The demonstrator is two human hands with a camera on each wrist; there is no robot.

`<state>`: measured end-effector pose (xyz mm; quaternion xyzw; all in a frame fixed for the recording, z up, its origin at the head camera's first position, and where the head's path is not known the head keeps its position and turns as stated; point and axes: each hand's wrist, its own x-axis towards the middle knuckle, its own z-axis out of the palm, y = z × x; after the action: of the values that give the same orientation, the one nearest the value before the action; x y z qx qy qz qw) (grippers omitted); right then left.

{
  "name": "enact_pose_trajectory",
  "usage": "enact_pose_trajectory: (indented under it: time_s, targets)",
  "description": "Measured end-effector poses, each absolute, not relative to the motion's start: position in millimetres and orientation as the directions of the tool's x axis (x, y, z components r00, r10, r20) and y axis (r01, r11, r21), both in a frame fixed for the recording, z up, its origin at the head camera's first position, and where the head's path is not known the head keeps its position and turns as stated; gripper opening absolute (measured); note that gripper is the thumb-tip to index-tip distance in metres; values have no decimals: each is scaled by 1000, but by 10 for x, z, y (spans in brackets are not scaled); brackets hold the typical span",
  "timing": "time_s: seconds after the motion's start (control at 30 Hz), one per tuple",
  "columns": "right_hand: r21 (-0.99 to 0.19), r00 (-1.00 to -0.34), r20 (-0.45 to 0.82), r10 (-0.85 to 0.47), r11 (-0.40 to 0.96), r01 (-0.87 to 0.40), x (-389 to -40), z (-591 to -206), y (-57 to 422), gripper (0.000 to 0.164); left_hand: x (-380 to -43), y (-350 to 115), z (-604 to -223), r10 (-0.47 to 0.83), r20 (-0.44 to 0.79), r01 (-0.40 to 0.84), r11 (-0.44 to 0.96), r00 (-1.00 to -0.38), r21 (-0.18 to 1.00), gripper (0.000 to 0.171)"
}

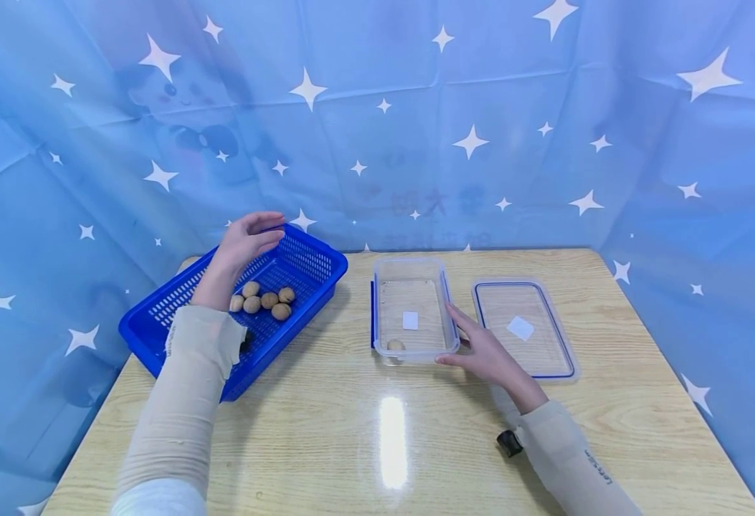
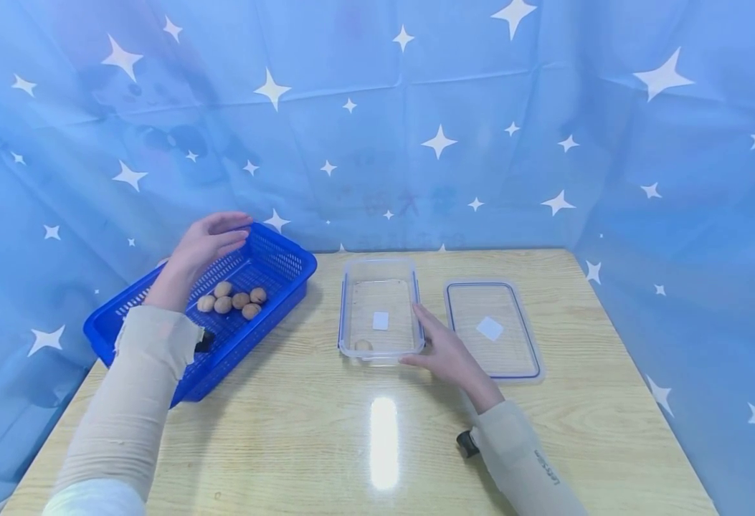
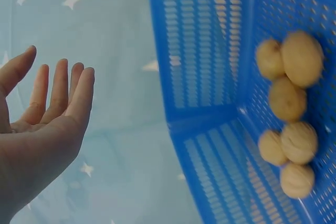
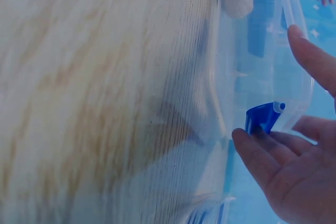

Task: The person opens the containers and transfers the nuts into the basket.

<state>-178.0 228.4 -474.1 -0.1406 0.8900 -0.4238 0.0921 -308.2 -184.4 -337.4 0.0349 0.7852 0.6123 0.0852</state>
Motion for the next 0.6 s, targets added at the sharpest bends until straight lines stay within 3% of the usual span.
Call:
enact_pose_trajectory:
  time_s: [0.6]
  targets:
    - [-785,-943,-39,-329,595,-175,-1786,-4754,2290,101,-2969,-1028,-3384,346,-32,57,245,-938,968,44]
